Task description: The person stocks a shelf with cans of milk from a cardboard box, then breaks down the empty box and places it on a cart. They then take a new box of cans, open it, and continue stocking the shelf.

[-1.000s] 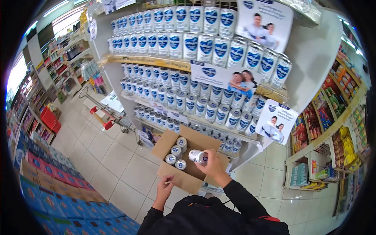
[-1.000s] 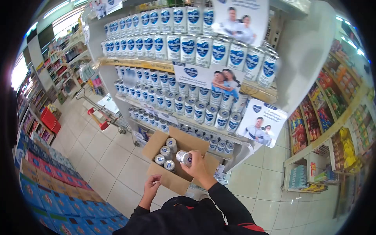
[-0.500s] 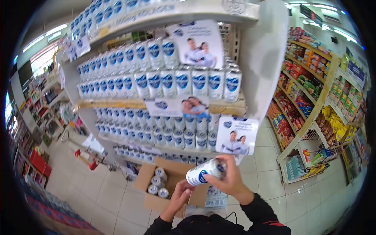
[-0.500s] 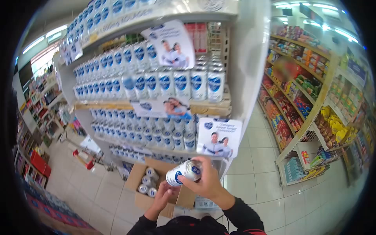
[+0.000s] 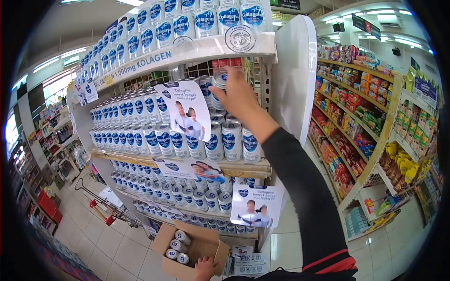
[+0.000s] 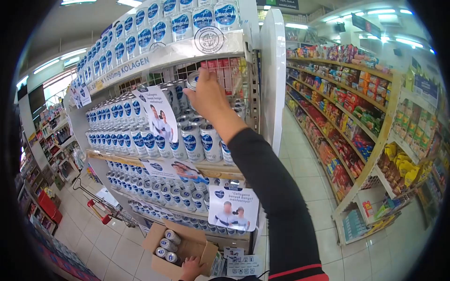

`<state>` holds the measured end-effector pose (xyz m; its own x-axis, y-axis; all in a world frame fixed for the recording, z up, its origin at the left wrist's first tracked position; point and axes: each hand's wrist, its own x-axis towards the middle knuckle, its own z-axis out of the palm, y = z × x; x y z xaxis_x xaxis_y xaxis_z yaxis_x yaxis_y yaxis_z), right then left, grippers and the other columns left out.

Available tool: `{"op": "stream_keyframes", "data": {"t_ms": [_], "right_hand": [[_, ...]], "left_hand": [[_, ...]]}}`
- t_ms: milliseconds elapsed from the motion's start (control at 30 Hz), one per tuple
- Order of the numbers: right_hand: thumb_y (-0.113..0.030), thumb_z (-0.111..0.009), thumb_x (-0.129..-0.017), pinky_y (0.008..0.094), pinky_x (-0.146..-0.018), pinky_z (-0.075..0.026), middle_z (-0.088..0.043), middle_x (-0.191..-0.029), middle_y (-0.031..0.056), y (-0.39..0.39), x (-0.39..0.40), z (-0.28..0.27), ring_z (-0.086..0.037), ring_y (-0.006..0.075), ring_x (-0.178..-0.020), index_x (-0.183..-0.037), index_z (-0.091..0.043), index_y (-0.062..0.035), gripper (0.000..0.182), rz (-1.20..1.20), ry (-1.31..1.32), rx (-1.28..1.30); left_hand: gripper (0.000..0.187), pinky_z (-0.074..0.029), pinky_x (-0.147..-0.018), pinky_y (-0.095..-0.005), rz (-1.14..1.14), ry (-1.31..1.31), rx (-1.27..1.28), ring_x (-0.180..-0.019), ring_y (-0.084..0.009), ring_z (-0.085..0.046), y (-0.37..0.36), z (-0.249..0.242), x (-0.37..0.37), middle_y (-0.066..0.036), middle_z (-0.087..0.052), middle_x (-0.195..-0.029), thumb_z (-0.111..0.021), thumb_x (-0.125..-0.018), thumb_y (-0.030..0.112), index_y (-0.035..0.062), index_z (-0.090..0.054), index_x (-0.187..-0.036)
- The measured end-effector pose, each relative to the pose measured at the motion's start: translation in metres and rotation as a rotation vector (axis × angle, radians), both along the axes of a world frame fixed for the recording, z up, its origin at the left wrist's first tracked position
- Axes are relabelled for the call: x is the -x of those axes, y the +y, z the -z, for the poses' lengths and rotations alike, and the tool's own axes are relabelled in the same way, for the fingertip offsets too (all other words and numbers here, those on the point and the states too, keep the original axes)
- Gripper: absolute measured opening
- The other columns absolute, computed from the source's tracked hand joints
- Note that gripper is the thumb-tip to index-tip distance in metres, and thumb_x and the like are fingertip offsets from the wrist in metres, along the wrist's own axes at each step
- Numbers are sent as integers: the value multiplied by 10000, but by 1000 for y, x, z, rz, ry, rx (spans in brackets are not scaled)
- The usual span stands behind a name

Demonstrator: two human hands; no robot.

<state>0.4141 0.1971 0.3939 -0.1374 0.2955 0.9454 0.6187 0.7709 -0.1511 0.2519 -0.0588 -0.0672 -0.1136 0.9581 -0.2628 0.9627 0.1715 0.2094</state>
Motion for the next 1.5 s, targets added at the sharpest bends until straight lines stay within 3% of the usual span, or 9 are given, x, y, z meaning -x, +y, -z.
{"op": "stream_keyframes", "data": {"t_ms": [67, 167, 267, 433, 767, 1033, 1267, 1333, 1500], "right_hand": [[-282, -613, -741, 403, -798, -409, -476, -1047, 263, 23, 13, -9, -498, 374, -951, -1129, -359, 55, 574, -42, 10, 127], [-306, -617, -728, 388, -838, -404, -465, -1087, 271, 43, 28, -21, -485, 372, -1002, -1139, -355, 71, 617, -33, -100, 398], [-314, -625, -725, 400, -801, -432, -490, -1021, 280, 71, 40, -25, -502, 377, -954, -1067, -400, 94, 577, -41, -154, 363], [-376, -610, -731, 380, -837, -416, -525, -1041, 229, 88, 51, -31, -503, 330, -997, -1035, -492, 47, 534, -27, -283, 523], [-391, -592, -745, 373, -785, -429, -563, -962, 229, 107, 65, -19, -543, 326, -927, -932, -543, 62, 493, -35, -345, 425], [-317, -549, -795, 397, -873, -403, -318, -1228, 277, 107, 68, -24, -452, 366, -1068, -1061, -512, 16, 428, -51, -377, 563], [-289, -540, -802, 389, -869, -405, -393, -1198, 240, 126, 71, -16, -465, 354, -1051, -1055, -512, 11, 393, -120, -343, 502], [-303, -538, -805, 363, -896, -370, -471, -1142, 222, 117, 68, -19, -442, 324, -1086, -1222, -384, -42, 516, -116, -372, 541], [-321, -604, -753, 352, -868, -392, -507, -1110, 203, 102, 62, -18, -484, 312, -1043, -1228, -378, -66, 585, -108, -370, 555]], "left_hand": [[377, -393, -792, -449, -50, 9, -131, -964, -302, -480, -4, -7, -10, -99, -514, -1075, -509, -756, 336, 114, -535, -1059], [435, -441, -722, -439, 14, -20, -227, -950, -326, -484, -6, -2, -2, -107, -509, -1088, -536, -731, 394, 89, -548, -1040], [450, -449, -720, -412, 37, -31, -292, -928, -331, -496, -7, 15, 4, -109, -516, -1078, -556, -711, 407, 89, -557, -1030], [442, -453, -715, -406, -80, -50, -200, -913, -337, -505, -5, -28, -13, -111, -536, -1047, -565, -698, 416, 103, -573, -1011], [471, -442, -742, -413, -124, -32, -165, -936, -335, -506, -2, -24, -14, -129, -555, -1029, -562, -693, 465, 120, -585, -1013], [472, -441, -738, -412, -80, -76, -258, -900, -344, -518, -5, -28, -14, -136, -561, -1007, -559, -709, 450, 97, -578, -1021], [476, -450, -701, -407, -97, -92, -228, -865, -329, -525, -5, -26, -12, -121, -569, -986, -579, -698, 435, 83, -576, -1017], [477, -450, -698, -408, -115, -83, -192, -864, -327, -526, -5, -37, -16, -121, -572, -974, -583, -694, 435, 84, -577, -1016], [473, -451, -682, -411, -130, -56, -221, -855, -319, -526, -6, -17, -11, -120, -574, -942, -590, -683, 437, 86, -583, -999]]}}
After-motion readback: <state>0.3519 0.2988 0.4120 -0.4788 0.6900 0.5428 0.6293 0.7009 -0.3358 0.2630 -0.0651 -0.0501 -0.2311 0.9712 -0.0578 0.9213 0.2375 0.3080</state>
